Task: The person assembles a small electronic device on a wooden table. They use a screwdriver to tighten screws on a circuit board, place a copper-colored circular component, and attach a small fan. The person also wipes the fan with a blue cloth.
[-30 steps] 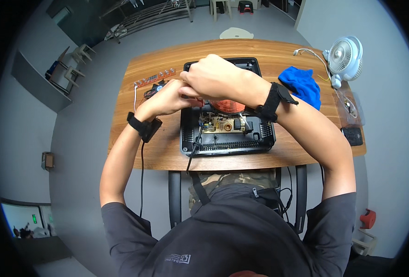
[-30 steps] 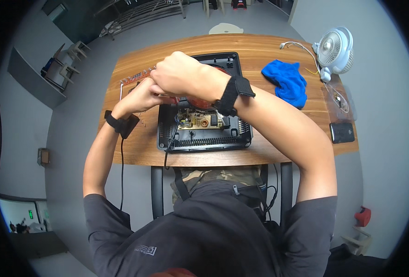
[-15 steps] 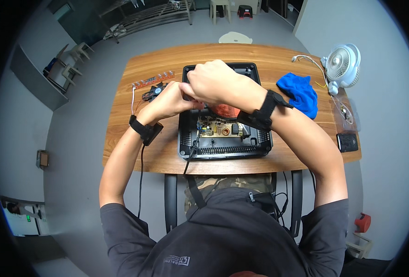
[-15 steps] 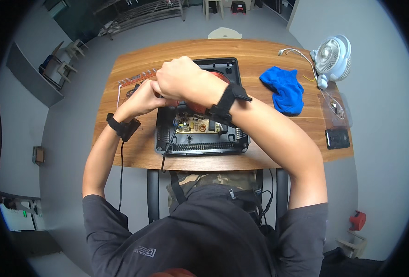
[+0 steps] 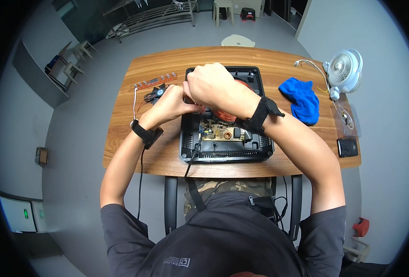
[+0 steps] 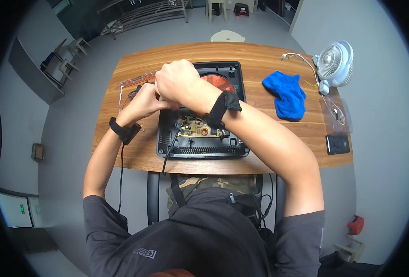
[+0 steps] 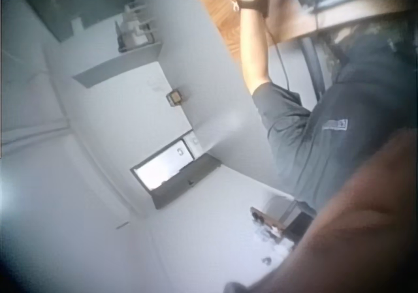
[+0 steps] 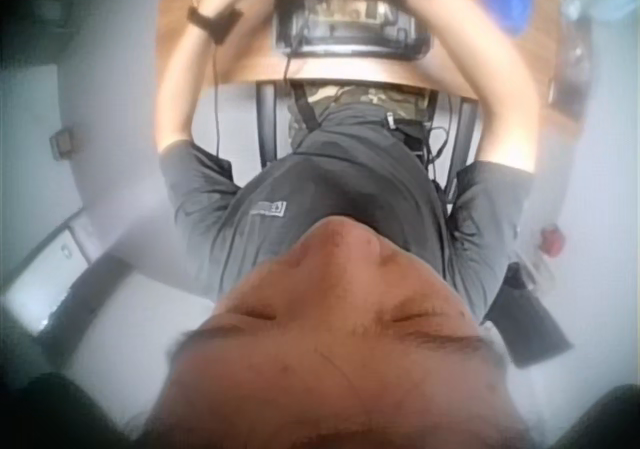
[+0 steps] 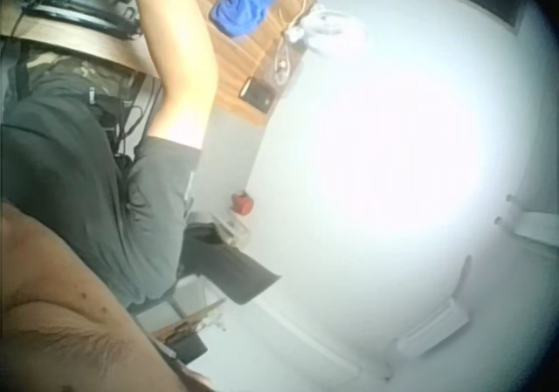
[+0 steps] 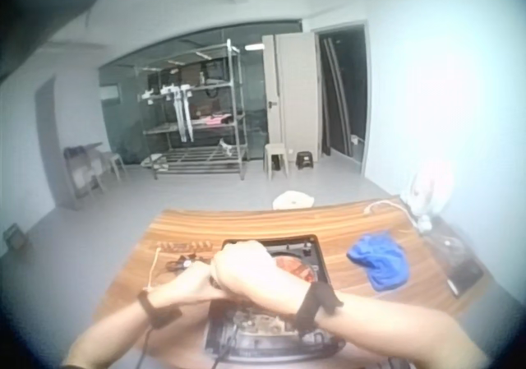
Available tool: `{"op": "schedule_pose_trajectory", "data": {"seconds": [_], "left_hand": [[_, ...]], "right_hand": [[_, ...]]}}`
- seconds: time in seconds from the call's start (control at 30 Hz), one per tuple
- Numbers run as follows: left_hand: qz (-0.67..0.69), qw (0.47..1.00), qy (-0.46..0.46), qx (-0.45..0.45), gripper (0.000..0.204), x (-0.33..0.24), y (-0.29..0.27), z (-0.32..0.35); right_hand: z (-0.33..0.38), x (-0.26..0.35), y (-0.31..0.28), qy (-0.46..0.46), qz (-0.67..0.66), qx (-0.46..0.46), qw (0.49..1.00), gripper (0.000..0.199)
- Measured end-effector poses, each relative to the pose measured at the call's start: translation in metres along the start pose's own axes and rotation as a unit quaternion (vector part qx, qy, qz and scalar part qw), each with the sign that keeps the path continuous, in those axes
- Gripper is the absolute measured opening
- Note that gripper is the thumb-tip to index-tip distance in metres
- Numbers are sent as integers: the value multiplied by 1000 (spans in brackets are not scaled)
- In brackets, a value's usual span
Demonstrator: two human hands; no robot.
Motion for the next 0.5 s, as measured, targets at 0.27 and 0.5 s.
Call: {"op": "schedule_pose_trajectory", "data": {"seconds": [0.27,0.5], "left_hand": [[-1,1000,15,20,21,14,-1,0],[33,996,6,78,17,13,1,-2]], "right_hand": [[9,-3,-7,-138,-68,-15,988,40],[0,-7,5,-54,-44,-4,998,41]]}}
Point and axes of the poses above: each hand's wrist, its own z-axis away from the middle knuckle, its own y-axis out of the palm, x = y × z, the point moved 5 cm from there along -z, towards the middle knuckle, and after that the axes turned 2 degrees about x, right-handed, at the moved point
